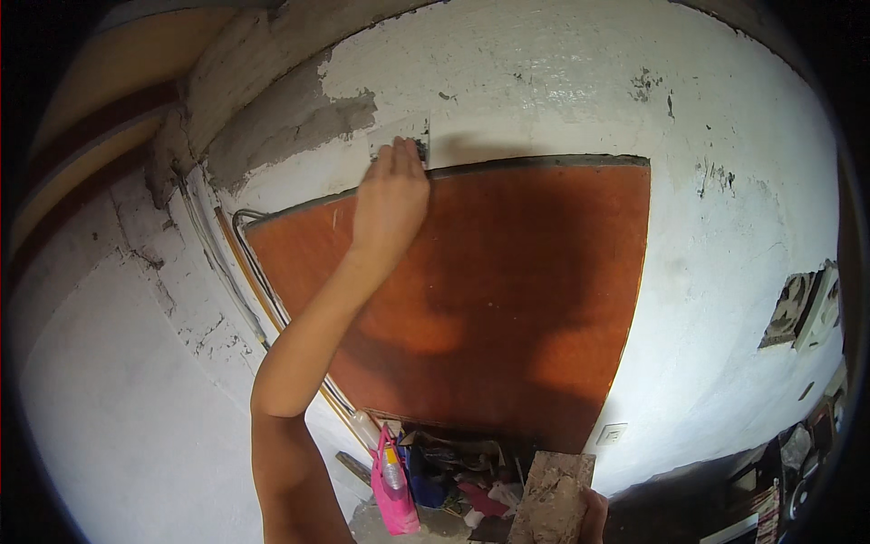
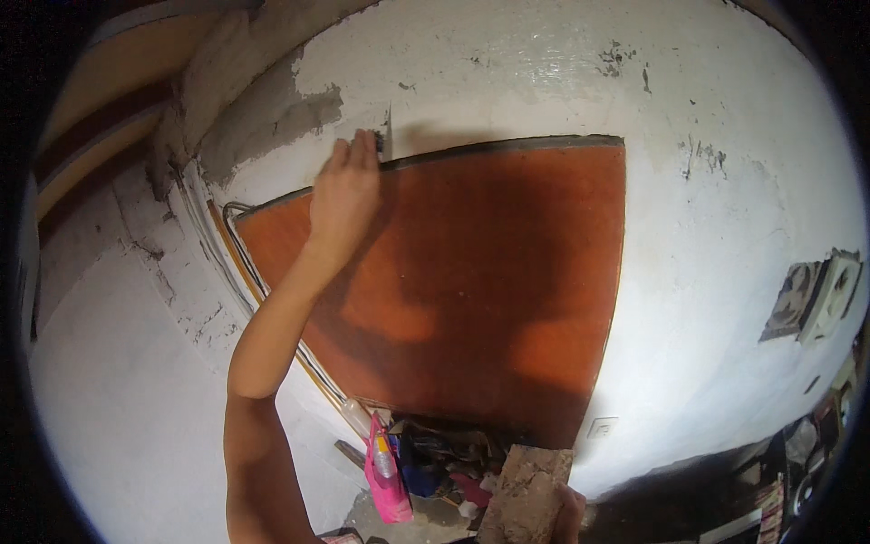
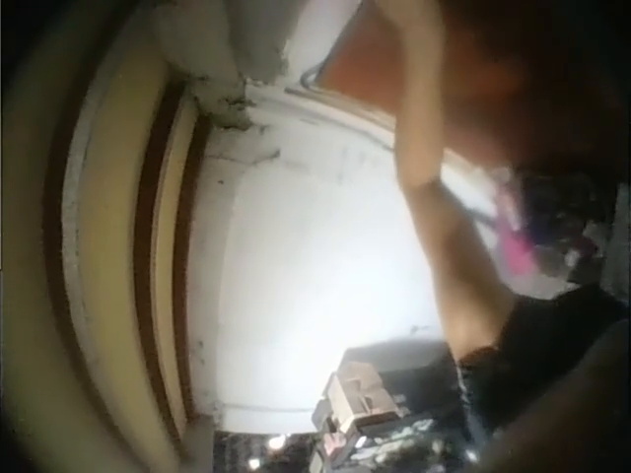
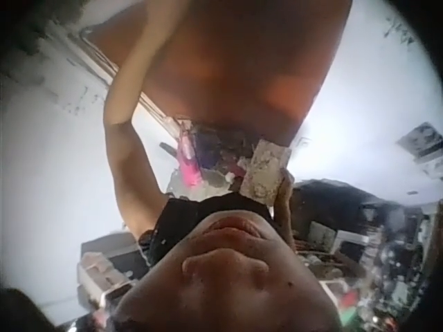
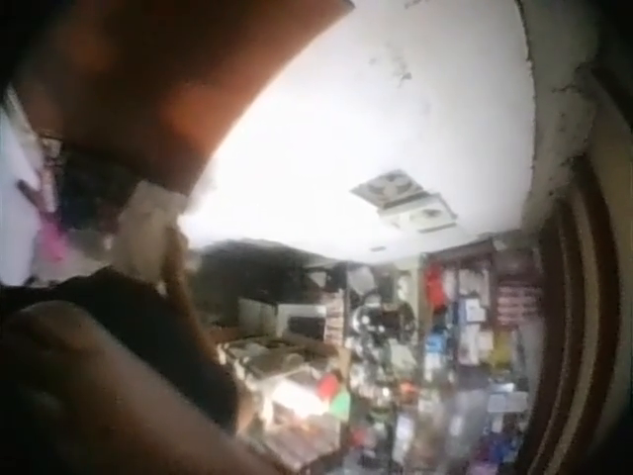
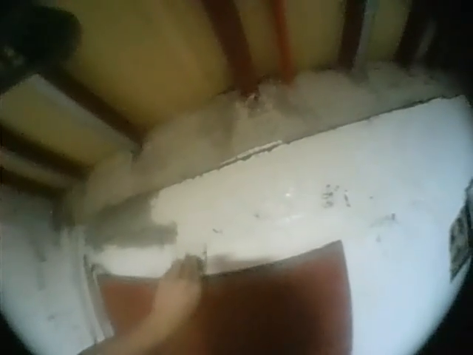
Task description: Applying plaster or wall putty to repair a wall using a spatula and a hawk.
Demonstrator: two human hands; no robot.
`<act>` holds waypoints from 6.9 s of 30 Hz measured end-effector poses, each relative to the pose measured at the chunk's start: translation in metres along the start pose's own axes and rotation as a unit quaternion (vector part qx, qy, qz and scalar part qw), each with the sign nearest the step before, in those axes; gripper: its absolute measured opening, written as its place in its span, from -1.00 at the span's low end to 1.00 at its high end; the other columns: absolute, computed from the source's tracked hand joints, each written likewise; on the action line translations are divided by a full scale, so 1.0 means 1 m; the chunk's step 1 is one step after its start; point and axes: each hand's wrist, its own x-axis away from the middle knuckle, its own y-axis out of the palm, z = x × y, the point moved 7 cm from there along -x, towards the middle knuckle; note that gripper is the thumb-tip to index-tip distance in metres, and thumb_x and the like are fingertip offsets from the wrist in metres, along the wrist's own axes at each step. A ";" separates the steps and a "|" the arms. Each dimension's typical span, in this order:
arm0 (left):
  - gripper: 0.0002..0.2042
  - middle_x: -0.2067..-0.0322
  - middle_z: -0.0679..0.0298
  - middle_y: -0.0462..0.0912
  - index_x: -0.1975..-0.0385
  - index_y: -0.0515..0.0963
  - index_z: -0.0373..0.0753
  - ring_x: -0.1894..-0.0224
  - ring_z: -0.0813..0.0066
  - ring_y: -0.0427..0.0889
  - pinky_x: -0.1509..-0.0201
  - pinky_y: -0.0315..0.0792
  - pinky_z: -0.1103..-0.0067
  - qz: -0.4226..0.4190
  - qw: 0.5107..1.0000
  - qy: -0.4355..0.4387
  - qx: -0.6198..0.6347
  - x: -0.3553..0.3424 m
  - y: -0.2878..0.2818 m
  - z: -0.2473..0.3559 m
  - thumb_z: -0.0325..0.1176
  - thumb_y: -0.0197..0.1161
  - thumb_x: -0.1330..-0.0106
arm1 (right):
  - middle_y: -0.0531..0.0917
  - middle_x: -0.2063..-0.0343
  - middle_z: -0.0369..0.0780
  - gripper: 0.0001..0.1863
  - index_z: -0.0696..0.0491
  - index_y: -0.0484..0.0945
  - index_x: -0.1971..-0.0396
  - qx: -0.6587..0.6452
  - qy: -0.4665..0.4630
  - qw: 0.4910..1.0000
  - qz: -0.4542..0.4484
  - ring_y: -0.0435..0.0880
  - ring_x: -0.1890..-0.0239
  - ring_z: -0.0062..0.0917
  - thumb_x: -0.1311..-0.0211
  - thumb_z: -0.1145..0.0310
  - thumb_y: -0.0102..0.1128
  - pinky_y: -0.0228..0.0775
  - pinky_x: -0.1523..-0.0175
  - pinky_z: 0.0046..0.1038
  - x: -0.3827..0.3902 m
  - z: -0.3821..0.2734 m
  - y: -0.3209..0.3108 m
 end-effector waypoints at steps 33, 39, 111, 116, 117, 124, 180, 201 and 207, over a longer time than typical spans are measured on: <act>-0.62 0.09 0.02 0.62 0.03 0.53 -0.39 0.04 -0.02 0.56 -0.11 0.45 0.25 0.043 0.969 -0.118 0.211 0.043 -0.057 -0.021 -0.53 0.20 -0.09 | 0.62 0.43 -0.20 -0.67 0.26 0.59 0.42 -0.147 0.047 0.987 0.041 0.54 0.40 -0.54 -0.18 0.26 0.05 0.41 0.30 -0.46 0.034 -0.059 0.032; -0.85 0.38 0.24 0.63 0.30 0.59 -0.43 0.26 0.59 0.60 0.18 0.43 0.66 -0.203 0.639 -0.318 0.670 0.174 -0.052 0.053 -0.44 0.26 -0.30 | 0.65 0.40 -0.24 -0.61 0.25 0.60 0.29 -0.137 0.034 0.990 0.018 0.57 0.40 -0.57 -0.32 0.19 -0.02 0.42 0.25 -0.54 0.044 -0.109 0.043; -0.82 0.38 0.31 0.70 0.25 0.63 -0.40 0.35 0.70 0.61 0.23 0.46 0.69 -0.502 0.225 -0.406 0.730 0.334 -0.043 0.248 -0.40 0.22 -0.33 | 0.68 0.38 -0.20 -0.63 0.28 0.59 0.20 -0.163 0.111 0.979 -0.049 0.63 0.42 -0.62 -0.33 0.21 0.08 0.46 0.31 -0.61 0.052 -0.125 0.077; -0.82 0.42 0.35 0.68 0.25 0.64 -0.40 0.38 0.74 0.54 0.26 0.41 0.70 -0.476 0.261 -0.357 0.760 0.312 -0.050 0.253 -0.41 0.23 -0.32 | 0.68 0.38 -0.20 -0.63 0.27 0.59 0.21 -0.144 0.117 0.980 -0.070 0.63 0.42 -0.61 -0.32 0.21 0.07 0.45 0.31 -0.61 0.053 -0.123 0.080; -0.82 0.43 0.37 0.68 0.25 0.64 -0.40 0.39 0.75 0.52 0.28 0.40 0.70 -0.481 0.263 -0.323 0.771 0.307 -0.052 0.257 -0.40 0.24 -0.32 | 0.68 0.38 -0.19 -0.63 0.27 0.58 0.21 -0.140 0.128 0.979 -0.077 0.63 0.42 -0.61 -0.32 0.21 0.08 0.45 0.30 -0.62 0.053 -0.121 0.081; -0.82 0.49 0.40 0.65 0.32 0.65 -0.40 0.41 0.78 0.50 0.31 0.37 0.71 -0.500 0.259 -0.345 0.751 0.305 -0.056 0.254 -0.37 0.29 -0.29 | 0.67 0.37 -0.17 -0.62 0.29 0.56 0.20 -0.166 0.140 0.976 -0.031 0.63 0.43 -0.60 -0.31 0.20 0.07 0.46 0.29 -0.61 0.053 -0.120 0.076; -0.51 0.08 0.42 0.68 0.00 0.62 -0.11 0.29 0.43 0.57 0.27 0.55 0.57 0.158 0.985 -0.070 0.006 0.034 0.017 -0.058 -0.53 0.29 0.05 | 0.66 0.38 -0.15 -0.58 0.23 0.58 0.29 -0.130 0.053 0.990 -0.009 0.62 0.37 -0.43 -0.21 0.11 0.01 0.48 0.22 -0.44 0.034 -0.091 0.060; -0.54 0.12 0.38 0.70 0.05 0.63 -0.14 0.27 0.38 0.57 0.20 0.57 0.55 0.175 0.979 -0.094 0.035 0.013 0.015 -0.085 -0.56 0.28 0.06 | 0.66 0.34 -0.14 -0.54 0.22 0.56 0.22 -0.153 0.065 0.986 -0.025 0.63 0.34 -0.40 -0.22 0.08 0.00 0.49 0.19 -0.43 0.033 -0.085 0.074; -0.52 0.15 0.37 0.70 0.03 0.63 -0.12 0.30 0.35 0.56 0.20 0.55 0.52 0.187 0.973 -0.116 0.072 0.029 0.010 -0.078 -0.55 0.28 0.06 | 0.66 0.33 -0.14 -0.53 0.22 0.56 0.20 -0.164 0.076 0.983 -0.041 0.63 0.33 -0.39 -0.22 0.07 0.00 0.49 0.18 -0.42 0.035 -0.089 0.080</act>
